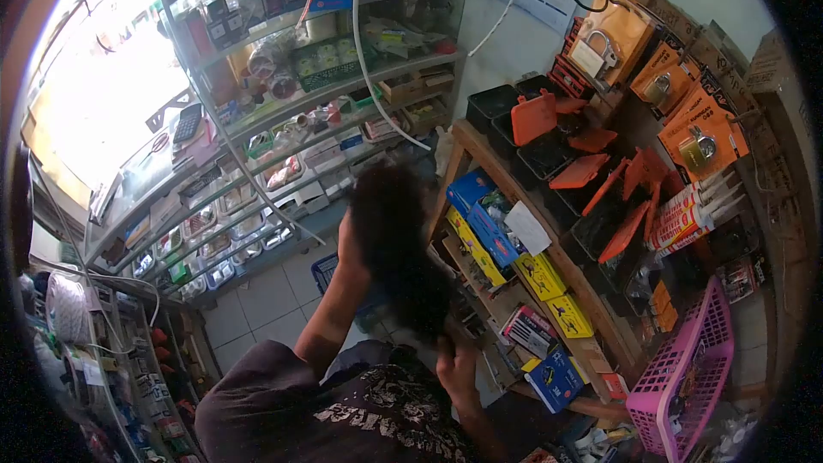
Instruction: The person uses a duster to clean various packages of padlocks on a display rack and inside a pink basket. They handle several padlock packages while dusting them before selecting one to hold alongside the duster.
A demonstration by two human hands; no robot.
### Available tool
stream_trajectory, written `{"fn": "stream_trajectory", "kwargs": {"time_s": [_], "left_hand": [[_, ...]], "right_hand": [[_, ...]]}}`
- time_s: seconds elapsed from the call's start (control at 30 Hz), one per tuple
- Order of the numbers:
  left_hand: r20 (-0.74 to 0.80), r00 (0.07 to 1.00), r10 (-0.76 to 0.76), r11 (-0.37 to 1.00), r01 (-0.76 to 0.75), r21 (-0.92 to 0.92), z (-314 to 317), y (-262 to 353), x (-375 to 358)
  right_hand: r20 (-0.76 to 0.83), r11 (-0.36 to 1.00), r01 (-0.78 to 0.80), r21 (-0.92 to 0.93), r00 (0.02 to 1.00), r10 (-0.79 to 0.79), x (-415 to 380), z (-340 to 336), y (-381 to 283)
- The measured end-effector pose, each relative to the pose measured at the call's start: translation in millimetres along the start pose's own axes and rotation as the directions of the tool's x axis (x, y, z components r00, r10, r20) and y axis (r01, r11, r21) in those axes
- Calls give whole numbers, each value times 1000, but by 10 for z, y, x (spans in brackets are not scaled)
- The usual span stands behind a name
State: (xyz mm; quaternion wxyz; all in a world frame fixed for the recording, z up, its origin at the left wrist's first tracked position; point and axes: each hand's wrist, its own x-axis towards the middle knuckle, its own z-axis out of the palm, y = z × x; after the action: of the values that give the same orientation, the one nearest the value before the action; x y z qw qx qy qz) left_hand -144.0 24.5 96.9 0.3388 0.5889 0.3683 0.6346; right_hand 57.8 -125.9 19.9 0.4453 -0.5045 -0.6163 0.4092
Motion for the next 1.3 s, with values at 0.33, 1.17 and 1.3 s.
{"fn": "stream_trajectory", "kwargs": {"time_s": [0.33, 1.17, 1.3], "left_hand": [[-31, 993, -117, 982, 111, -151, -8, 321, -123], [347, 919, -185, -191, 313, -930, -14, 101, -276], [429, 875, -225, -254, 372, -893, 163, -92, -482]], "right_hand": [[-42, 982, -188, 24, 981, 189, -17, -31, -46], [-14, 942, -226, 249, 971, 237, -219, 142, 199], [34, 908, -290, 303, 955, 293, -3, 28, 24]]}}
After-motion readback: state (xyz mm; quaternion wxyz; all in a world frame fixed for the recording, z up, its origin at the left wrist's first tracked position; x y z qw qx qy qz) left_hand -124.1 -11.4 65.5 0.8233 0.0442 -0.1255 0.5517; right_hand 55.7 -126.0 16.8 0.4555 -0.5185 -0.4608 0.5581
